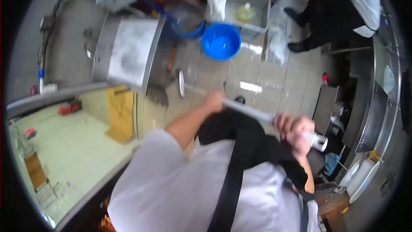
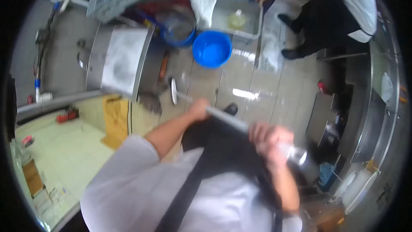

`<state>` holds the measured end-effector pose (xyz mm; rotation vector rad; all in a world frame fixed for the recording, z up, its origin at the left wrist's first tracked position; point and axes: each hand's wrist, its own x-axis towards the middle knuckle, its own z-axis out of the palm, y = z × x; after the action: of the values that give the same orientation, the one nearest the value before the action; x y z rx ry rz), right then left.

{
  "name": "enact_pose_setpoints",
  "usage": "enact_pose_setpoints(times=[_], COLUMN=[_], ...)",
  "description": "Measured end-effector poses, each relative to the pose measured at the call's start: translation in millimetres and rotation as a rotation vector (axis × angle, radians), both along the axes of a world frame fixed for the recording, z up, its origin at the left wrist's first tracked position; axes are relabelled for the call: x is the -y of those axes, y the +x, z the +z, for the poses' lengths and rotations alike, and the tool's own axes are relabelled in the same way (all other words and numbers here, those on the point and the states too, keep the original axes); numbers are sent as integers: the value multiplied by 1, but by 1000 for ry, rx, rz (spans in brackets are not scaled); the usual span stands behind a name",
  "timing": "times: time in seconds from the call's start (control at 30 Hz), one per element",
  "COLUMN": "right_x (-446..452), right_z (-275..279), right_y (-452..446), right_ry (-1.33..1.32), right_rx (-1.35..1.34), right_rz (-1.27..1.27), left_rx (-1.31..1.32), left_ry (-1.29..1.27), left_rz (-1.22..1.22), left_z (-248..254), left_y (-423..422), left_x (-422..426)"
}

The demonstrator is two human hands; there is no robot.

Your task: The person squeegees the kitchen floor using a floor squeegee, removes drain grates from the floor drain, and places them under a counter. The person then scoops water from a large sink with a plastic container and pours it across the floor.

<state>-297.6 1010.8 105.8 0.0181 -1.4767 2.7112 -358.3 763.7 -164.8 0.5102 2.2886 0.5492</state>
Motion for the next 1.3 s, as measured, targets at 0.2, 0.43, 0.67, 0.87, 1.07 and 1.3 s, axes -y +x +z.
enact_pose_setpoints(times=[0.2, 0.43, 0.67, 0.87, 1.07, 1.3], right_x=[-59, -76, -96, -9, 71, 99], right_z=[107, 153, 193, 129, 126, 117], right_y=[-23, -26, 39, 75, 60, 56], right_ry=[284, 475, 817, 768, 792, 667], right_rx=[-179, -417, -458, -90, 129, -40], right_rz=[-37, 140, 145, -853, -1255, -1537], left_rx=[51, -77, 57, 373, 508, 465], left_ry=[371, 692, 746, 1094, 985, 408], left_rz=[-192, -80, -661, -1273, -1538, -1591], left_z=[40, 42, 113, 98, 12, 69], left_y=[-15, -28, 8, 101, 93, -37], left_x=[-138, -226, -247, -259, -218, -227])
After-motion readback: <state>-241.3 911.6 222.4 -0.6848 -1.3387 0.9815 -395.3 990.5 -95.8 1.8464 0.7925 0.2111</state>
